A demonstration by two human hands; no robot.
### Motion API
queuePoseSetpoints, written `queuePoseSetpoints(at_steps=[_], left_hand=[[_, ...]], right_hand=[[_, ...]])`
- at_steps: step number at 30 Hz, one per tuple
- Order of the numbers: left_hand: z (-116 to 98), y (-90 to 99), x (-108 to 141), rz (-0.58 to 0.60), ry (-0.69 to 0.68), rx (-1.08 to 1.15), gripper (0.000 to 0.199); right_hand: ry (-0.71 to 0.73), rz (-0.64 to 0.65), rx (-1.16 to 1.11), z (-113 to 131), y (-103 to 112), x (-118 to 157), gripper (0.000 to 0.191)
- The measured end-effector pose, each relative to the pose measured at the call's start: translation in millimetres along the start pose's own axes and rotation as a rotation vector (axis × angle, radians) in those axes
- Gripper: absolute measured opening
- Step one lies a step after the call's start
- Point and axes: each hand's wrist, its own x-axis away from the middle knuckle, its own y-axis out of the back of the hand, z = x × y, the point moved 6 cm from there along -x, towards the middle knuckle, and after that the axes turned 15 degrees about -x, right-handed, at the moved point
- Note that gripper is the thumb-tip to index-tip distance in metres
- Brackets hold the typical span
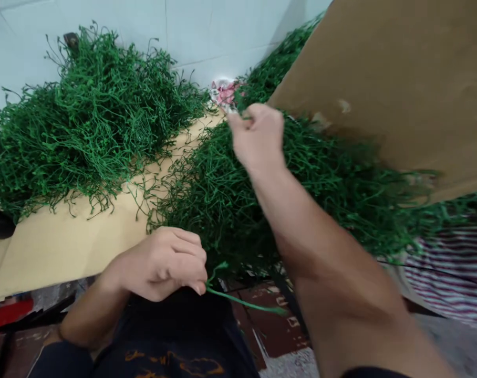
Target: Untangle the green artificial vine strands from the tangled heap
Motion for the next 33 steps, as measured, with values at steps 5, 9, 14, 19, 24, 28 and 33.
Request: queuePoseSetpoints(at_steps=[5,9,14,19,24,28,33], left_hand=[[35.4,22.8,26.4,-0.224,0.424,0.145,0.038],[68.7,27.1,40.9,-0.441,0.649,0.27,0.043],[83.7,18.6,32.6,-0.489,0.749,0.258,0.046],[79.9,20.9,35.1,-0.503,0.696,0.208,0.048],[62.7,20.6,33.0,-0.427,0.59,-0.018,0.054],[17.3,26.6,19.9,-0.335,0.336,-0.039,0.051],[-18.0,38.1,36.3,0.011,0.213,-0.004,0.032]], right_hand=[[-0.087,0.04,0.388,-7.1,53.1,-35.8,0.025],[-0.036,0.031,0.609,-1.8,61.4,-25.1,0.051],[0.407,0.631,0.093,27.0,-18.0,53.0,0.044],[0.273,0.911,-0.198,32.0,-55.1,96.3,0.042],[0.268,0.806,-0.315,41.6,-54.9,86.6,0.045],[0.184,0.512,-0.058,26.4,-44.0,45.2,0.042],[0.13,0.046,0.183,-12.5,34.0,-22.4,0.037]])
